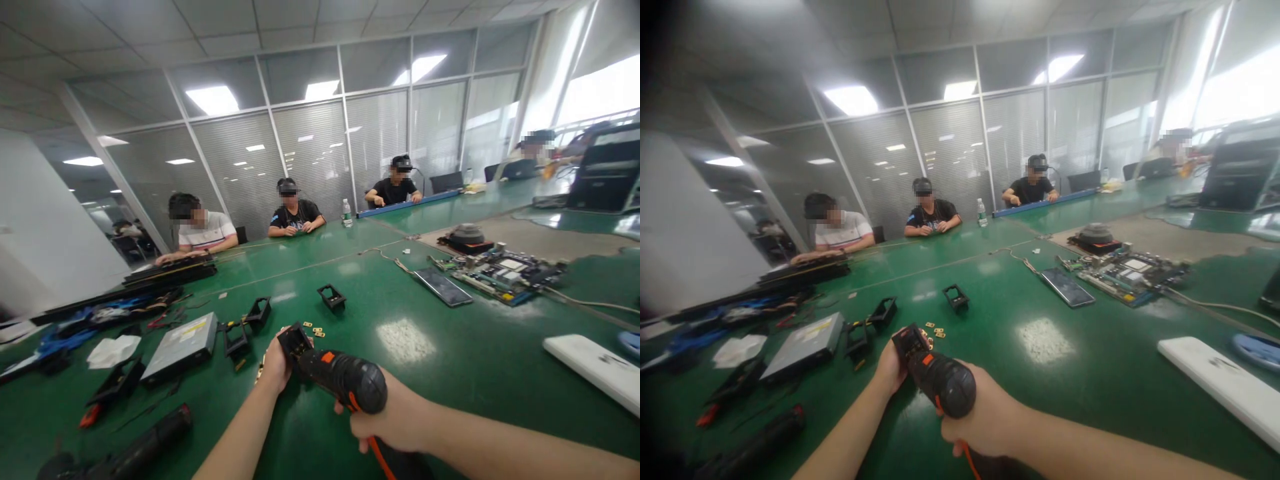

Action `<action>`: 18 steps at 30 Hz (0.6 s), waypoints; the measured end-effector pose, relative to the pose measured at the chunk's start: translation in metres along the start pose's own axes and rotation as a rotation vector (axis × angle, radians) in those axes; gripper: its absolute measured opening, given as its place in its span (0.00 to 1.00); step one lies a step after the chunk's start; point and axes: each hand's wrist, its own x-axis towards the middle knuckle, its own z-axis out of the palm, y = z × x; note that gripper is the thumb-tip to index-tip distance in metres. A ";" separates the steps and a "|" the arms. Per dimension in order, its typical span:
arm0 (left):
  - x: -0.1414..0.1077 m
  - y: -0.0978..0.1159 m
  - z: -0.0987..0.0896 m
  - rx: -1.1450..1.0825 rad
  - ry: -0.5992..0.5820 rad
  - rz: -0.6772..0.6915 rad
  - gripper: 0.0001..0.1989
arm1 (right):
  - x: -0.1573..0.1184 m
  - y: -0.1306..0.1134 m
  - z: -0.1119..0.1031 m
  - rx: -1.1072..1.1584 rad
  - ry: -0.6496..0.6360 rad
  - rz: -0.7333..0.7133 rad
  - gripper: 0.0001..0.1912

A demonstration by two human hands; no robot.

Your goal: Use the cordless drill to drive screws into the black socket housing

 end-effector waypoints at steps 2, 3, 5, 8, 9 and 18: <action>0.000 0.001 0.000 -0.002 -0.017 -0.004 0.18 | -0.001 0.001 0.002 0.017 0.029 -0.025 0.20; -0.001 0.001 0.001 -0.006 -0.031 -0.007 0.19 | -0.002 0.001 0.003 0.020 0.041 -0.041 0.20; -0.002 0.003 0.001 -0.018 -0.045 -0.022 0.19 | -0.004 -0.001 0.006 0.013 0.059 -0.066 0.20; -0.003 0.004 0.003 -0.021 0.026 -0.009 0.15 | -0.006 -0.005 0.008 -0.017 0.079 -0.062 0.17; -0.003 0.004 0.005 -0.021 0.072 0.011 0.14 | -0.006 -0.006 0.008 -0.024 0.083 -0.054 0.16; -0.004 -0.002 0.013 -0.056 0.220 0.020 0.20 | -0.003 -0.002 0.002 -0.040 0.034 -0.090 0.11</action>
